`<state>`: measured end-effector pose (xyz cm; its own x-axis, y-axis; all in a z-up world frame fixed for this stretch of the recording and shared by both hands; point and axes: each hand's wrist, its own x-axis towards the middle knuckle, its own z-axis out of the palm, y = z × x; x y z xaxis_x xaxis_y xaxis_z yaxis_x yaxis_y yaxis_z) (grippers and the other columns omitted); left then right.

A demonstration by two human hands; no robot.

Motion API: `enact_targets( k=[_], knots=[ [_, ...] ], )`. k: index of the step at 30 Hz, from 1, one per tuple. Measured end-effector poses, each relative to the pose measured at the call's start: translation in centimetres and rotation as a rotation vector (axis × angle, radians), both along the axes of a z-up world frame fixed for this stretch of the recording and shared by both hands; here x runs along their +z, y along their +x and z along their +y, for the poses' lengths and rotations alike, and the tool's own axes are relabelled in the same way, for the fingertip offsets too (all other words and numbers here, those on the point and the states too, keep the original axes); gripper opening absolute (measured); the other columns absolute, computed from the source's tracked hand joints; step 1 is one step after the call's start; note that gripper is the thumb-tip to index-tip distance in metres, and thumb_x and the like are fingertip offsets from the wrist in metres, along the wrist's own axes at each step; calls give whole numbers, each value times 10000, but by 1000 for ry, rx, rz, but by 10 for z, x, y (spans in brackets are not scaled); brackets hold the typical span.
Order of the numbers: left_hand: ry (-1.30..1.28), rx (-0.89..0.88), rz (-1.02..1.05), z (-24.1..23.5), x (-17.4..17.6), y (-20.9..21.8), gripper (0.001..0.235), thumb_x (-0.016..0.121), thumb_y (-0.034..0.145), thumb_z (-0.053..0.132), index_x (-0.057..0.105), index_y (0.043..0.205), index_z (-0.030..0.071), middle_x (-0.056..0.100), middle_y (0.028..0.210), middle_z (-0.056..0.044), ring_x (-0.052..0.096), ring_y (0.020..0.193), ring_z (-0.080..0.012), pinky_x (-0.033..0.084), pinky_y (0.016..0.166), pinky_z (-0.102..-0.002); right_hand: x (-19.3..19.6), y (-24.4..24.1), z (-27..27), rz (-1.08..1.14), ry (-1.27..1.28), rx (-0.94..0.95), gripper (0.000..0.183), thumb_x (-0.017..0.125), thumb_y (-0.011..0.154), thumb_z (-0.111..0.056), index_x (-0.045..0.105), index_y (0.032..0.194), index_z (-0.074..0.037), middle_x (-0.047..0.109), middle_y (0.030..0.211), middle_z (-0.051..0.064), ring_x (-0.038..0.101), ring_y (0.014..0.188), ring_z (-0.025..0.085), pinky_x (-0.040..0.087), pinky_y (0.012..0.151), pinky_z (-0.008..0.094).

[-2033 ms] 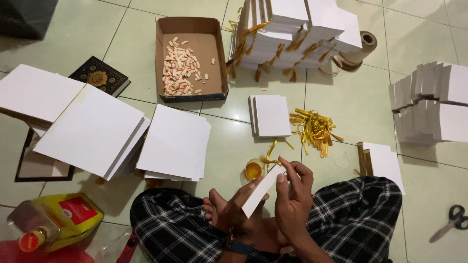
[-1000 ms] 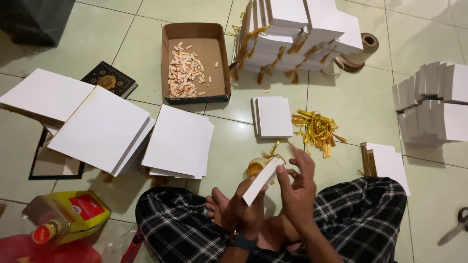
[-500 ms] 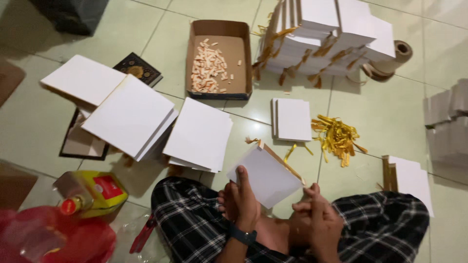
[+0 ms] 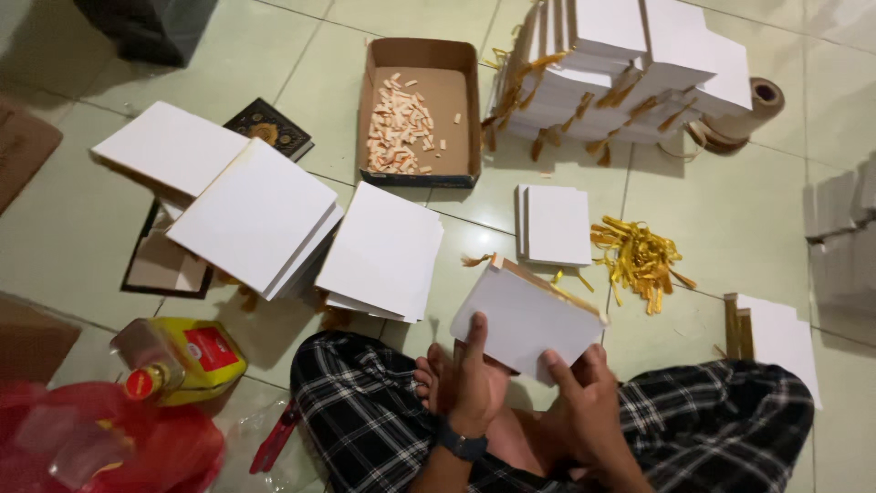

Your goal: The person sits on the floor and applies glue to the spine of a stack of papers using a brush. They then wrap a gold ribbon around the glued spine and press it to secure the binding. The person repeats this process with another stack of papers.

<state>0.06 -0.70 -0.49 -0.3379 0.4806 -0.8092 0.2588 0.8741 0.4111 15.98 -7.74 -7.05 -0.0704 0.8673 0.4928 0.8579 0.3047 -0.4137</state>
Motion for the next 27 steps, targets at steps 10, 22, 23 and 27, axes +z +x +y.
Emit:
enact_targets(
  k=[10,22,23,27],
  knots=[
    [563,203,-1273,-36,-40,68,540,814,826,121,606,1317,33,733,1281,-152,693,1148,-239,561,1023,-366,73,17,13,1826,-366,-636,637,518,906,-297,468,1481,-27,587,1406,176,559,1256,306,451,1101,472],
    [464,-716,-842,-70,-69,112,396,746,906,315,720,1269,158,792,1200,-76,757,1074,-170,624,938,-316,43,258,-27,1515,74,-785,333,529,1058,-251,564,1363,-123,665,1307,40,640,1142,143,565,1038,352],
    [513,-669,-756,-70,-74,115,327,760,897,272,766,1195,139,841,1121,-66,777,1015,-103,621,870,-244,44,289,-31,1459,163,-823,239,578,1068,-304,662,1232,-152,729,1189,7,696,1046,113,620,966,321],
    [282,-655,-624,-60,-53,124,390,717,876,418,777,1199,207,807,1294,-5,775,1158,-156,624,948,-305,62,388,-47,1211,83,-1159,481,542,1028,-555,657,1198,-120,764,1116,-30,717,935,47,621,789,236]
  ],
)
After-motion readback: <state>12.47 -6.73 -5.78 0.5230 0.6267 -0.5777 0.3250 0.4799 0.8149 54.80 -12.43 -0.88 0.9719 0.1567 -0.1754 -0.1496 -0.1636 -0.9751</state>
